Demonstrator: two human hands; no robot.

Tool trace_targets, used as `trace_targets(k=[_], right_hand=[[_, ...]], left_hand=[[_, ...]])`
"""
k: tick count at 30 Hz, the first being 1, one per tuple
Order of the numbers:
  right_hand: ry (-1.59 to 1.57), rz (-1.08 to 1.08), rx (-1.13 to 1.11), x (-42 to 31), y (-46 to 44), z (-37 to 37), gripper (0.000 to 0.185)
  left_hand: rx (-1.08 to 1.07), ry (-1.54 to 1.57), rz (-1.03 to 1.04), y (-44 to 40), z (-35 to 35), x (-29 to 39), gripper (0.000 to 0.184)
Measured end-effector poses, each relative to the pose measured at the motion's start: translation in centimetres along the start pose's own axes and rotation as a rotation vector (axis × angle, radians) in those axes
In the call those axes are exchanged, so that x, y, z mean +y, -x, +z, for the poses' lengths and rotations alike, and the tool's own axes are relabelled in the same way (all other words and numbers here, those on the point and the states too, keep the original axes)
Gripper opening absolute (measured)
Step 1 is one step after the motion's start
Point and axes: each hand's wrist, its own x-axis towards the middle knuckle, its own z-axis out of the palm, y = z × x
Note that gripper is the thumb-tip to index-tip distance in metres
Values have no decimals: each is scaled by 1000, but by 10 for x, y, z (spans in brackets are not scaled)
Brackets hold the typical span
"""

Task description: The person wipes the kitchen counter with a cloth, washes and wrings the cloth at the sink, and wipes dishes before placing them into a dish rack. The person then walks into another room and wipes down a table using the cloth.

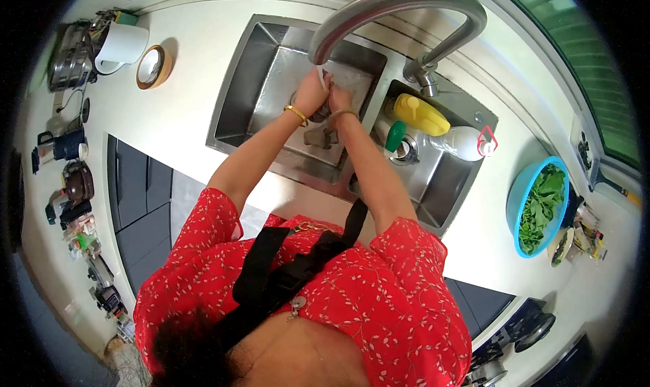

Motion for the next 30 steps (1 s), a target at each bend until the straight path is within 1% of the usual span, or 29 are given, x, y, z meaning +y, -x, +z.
trace_targets(k=[1, 4, 6, 7, 8, 9, 10, 12, 13, 14, 15, 16, 17, 18, 19, 20, 22, 23, 26, 27, 30], right_hand=[[32, 203, -65, -42, 49, 7, 60], [-22, 291, -350, -39, 47, -7, 58], [-94, 372, -415, -12, 22, -20, 68], [-127, 412, -454, 5, 7, -27, 73], [-204, 355, -488, 12, 3, -32, 75], [-284, 301, -525, 19, -1, -37, 77], [-311, 312, -500, 5, 12, -31, 76], [-367, 333, -449, -26, 40, -19, 74], [-469, 310, -491, -11, 20, -18, 72], [-575, 284, -523, 4, 3, -24, 71], [-570, 243, -546, -2, 10, -26, 59], [-528, 241, -426, -13, 22, -20, 56], [-485, 240, -305, -26, 37, -8, 53], [-443, 240, -187, -36, 47, 1, 51], [-562, 210, -258, -41, 49, 5, 38], [-574, 182, -263, -38, 43, 7, 36], [-594, 125, -278, -38, 37, 13, 34], [-541, 98, -329, -36, 38, 12, 33], [-539, 52, -364, -37, 42, 11, 37], [-594, 214, -360, -18, 20, 2, 43], [-573, 201, -257, -8, 16, 1, 53]], left_hand=[[8, -26, 13, 0, -2, 1, 36], [40, -112, 46, 2, -13, 8, 40], [1, -101, 135, 5, -15, 13, 41], [-30, -58, 124, 3, 0, 1, 36], [-27, -92, 189, 2, 13, -8, 34], [-16, -66, 135, 6, 13, -1, 31], [-5, -38, 81, 14, 9, 10, 29], [-58, 226, -114, 25, -4, 28, 28], [5, 245, -19, 30, -3, 29, 27], [-11, 278, -54, 31, -6, 28, 27], [-33, 312, -88, 34, -13, 27, 29], [-60, 347, -122, 37, -17, 25, 32], [37, 282, -109, 37, -16, 21, 29], [201, 213, 33, 34, 1, -5, 28], [240, 172, 113, 37, 5, -14, 27], [279, 132, 194, 40, 8, -22, 27], [313, 110, 165, 45, 2, -23, 27], [331, 100, 149, 48, -1, -23, 27], [200, 168, 143, 45, -10, -17, 28], [221, 205, 158, 45, -13, -5, 27], [98, 376, -14, 48, -28, 33, 25]])
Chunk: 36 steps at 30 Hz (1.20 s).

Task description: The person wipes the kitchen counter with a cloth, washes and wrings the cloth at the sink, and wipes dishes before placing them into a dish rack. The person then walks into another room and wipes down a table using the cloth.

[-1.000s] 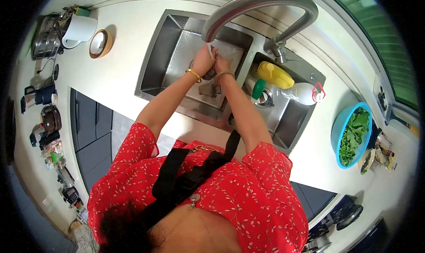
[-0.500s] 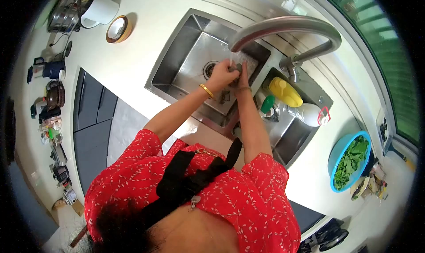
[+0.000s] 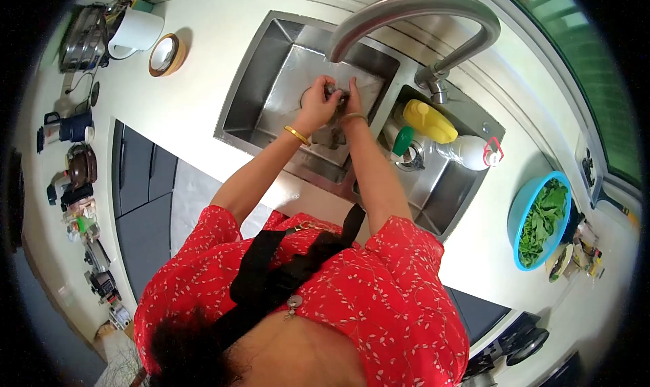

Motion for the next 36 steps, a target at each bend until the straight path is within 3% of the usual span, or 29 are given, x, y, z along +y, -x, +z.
trace_targets(k=[4, 5, 8, 11, 14, 15, 18, 21, 24, 27, 30, 33, 35, 36], right_hand=[[56, 25, -176, -8, 26, 10, 58], [-14, 115, -39, -9, 23, 9, 56], [13, 22, 85, -2, 12, 12, 54], [1529, -310, 208, 24, -66, -40, 49], [1187, -259, 305, 8, -11, 1, 42], [361, -65, 452, -2, 28, 40, 41], [327, -17, 233, 7, -3, 2, 41], [54, 68, -28, -3, 15, 0, 42], [13, 143, 81, -10, 27, 0, 40], [-56, 140, -91, -11, 28, 3, 47], [-59, 119, -170, -9, 26, 5, 44], [180, -28, -39, 11, -29, -23, 37], [452, -278, -16, 39, -83, -60, 33], [372, -34, 184, 18, -43, -25, 31]], left_hand=[[-35, -210, 261, 8, 9, -6, 30], [-77, -196, 271, 10, 9, -4, 25], [-25, -318, 239, -4, 20, -38, 21], [-119, -371, 72, -17, 15, -46, 24], [-154, -481, 37, -23, 7, -35, 28], [-112, -480, 22, -22, 5, -26, 26], [-42, -478, -80, -35, 10, -50, 30], [-31, -450, 69, -33, 1, -53, 32], [-61, -387, -26, -22, -3, -7, 38], [-38, -263, 108, -2, 13, 0, 40], [25, -217, 386, 5, 28, -7, 27], [63, -365, 312, -7, 28, -23, 27], [28, -378, 147, -22, 18, -31, 29], [10, -384, 63, -26, 12, -34, 30]])
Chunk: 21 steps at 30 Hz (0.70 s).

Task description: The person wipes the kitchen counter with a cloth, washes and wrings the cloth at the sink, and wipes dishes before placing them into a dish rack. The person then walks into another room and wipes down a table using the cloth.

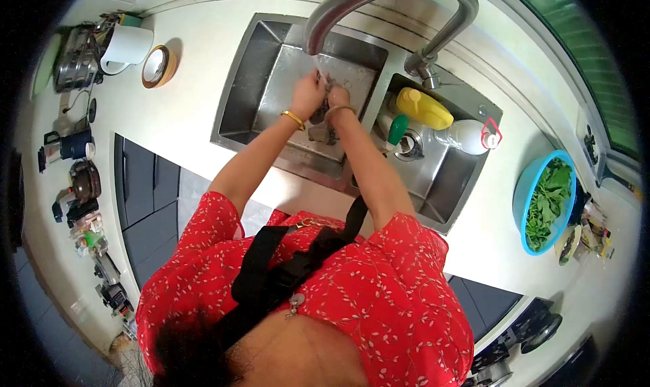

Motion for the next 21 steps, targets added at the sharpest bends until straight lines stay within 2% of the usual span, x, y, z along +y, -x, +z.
trace_targets(k=[1, 5, 8, 11, 13, 17, 20, 21], right_hand=[[140, -12, -21, -37, 66, 16, 33], [257, 28, -110, -49, 84, 10, 33], [657, -97, -133, -48, 88, 4, 38], [785, -645, -310, -15, 37, -17, 41], [819, -569, -221, -9, 29, -18, 40], [989, -498, -85, -34, 71, -7, 34], [543, -479, -189, -32, 71, -11, 23], [578, -440, -115, -42, 83, -7, 20]], left_hand=[[10, 20, 56, -3, -4, -3, 29], [-34, 0, 164, -9, -26, 6, 26], [-104, 55, 209, -11, -26, 7, 21], [-229, 204, 211, -10, -20, 14, 17], [-366, 307, 131, -7, -33, 35, 17], [-352, 438, 250, -19, -55, 46, 21], [-229, 633, 95, -34, -61, 8, 20], [-163, 649, -53, -33, -65, 0, 19]])
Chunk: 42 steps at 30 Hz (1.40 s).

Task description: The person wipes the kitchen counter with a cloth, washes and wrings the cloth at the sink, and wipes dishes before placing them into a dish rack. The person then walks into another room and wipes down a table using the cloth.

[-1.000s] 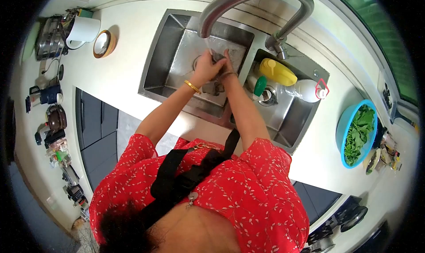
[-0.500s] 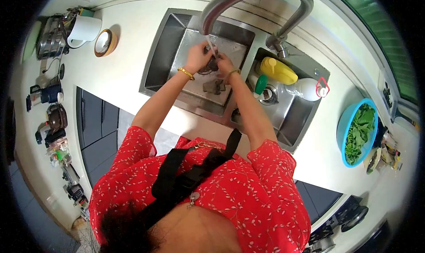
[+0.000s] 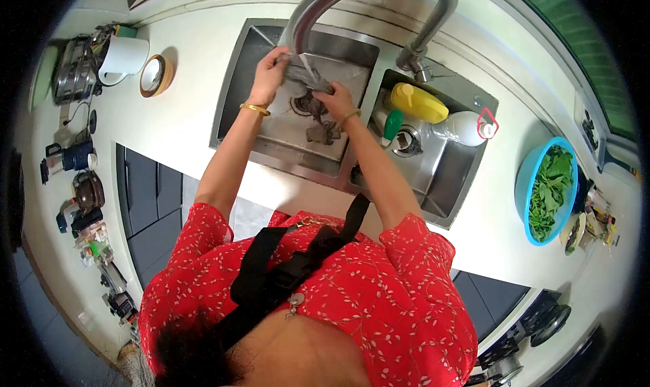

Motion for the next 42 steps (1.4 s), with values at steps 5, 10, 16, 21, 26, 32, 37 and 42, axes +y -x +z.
trace_targets(k=[5, 10, 16, 21, 26, 32, 37, 42], right_hand=[[-679, 2, -37, -55, 11, 7, 19], [6, -497, -125, -27, 1, 15, 22], [-129, -395, -60, -15, 10, 6, 23], [-438, 64, -84, -20, 0, 2, 36], [-914, 276, -783, -38, 3, 4, 42], [-425, 50, -744, -69, -11, 12, 31], [-233, 104, -551, -68, -28, 21, 26], [-247, 270, -271, -59, -31, 25, 21]], left_hand=[[-24, 251, -704, 30, -6, -51, 49], [-111, 834, -595, 56, 33, -12, 47], [-135, 1121, -647, 51, 24, -25, 41], [-263, 1589, -718, 61, 29, -10, 42], [-464, 2027, -821, 78, 47, -18, 49], [-445, 1515, -769, 73, 33, -12, 32], [-358, 696, -765, 50, 24, -14, 11], [-256, 54, -578, 37, 34, -29, 12]])
